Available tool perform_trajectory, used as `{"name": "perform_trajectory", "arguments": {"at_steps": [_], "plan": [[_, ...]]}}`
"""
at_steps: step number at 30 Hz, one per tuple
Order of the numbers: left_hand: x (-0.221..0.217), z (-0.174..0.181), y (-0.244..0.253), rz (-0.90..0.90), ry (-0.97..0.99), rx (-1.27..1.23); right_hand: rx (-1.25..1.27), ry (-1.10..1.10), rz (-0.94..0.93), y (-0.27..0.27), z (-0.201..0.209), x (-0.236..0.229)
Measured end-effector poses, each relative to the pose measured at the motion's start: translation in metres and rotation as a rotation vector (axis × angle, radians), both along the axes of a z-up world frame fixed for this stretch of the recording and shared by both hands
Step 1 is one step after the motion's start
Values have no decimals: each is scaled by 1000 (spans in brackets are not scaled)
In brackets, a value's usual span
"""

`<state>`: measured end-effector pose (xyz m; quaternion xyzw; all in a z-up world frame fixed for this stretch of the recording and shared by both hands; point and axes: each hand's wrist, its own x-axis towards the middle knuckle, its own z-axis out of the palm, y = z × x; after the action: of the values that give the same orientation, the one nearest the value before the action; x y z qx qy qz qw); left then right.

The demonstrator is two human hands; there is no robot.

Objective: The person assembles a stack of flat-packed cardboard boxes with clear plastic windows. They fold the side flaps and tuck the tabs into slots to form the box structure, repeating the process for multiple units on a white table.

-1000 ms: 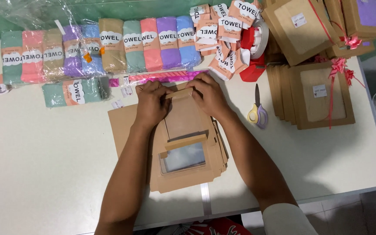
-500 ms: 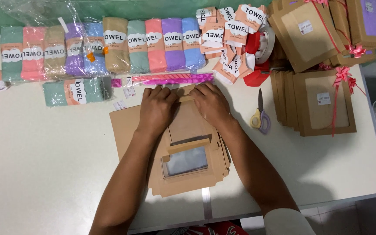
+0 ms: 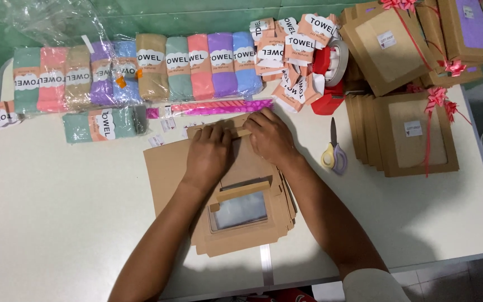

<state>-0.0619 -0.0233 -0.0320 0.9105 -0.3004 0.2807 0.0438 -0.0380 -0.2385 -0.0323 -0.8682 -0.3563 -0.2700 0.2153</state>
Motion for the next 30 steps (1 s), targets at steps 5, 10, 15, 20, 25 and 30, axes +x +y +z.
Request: {"name": "perform_trajectory", "arguments": {"at_steps": [5,10,15,20,25,30], "plan": [[-12,18,0,-26,20,49,0,12,-2,-2,-3,0],[-29,50,-4,7,171,25,55,27,2,-3,-11,1],[-35,64,-4,25,324,19,75,6,-23,0,-8,-2],[-32,64,-4,45,377,60,84,29,-32,-3,-20,2],[-32,72,-6,72,470,86,65,69,-42,-7,-32,1],[-30,83,-6,84,555,138,-35,65,-99,2,-11,-12]]}}
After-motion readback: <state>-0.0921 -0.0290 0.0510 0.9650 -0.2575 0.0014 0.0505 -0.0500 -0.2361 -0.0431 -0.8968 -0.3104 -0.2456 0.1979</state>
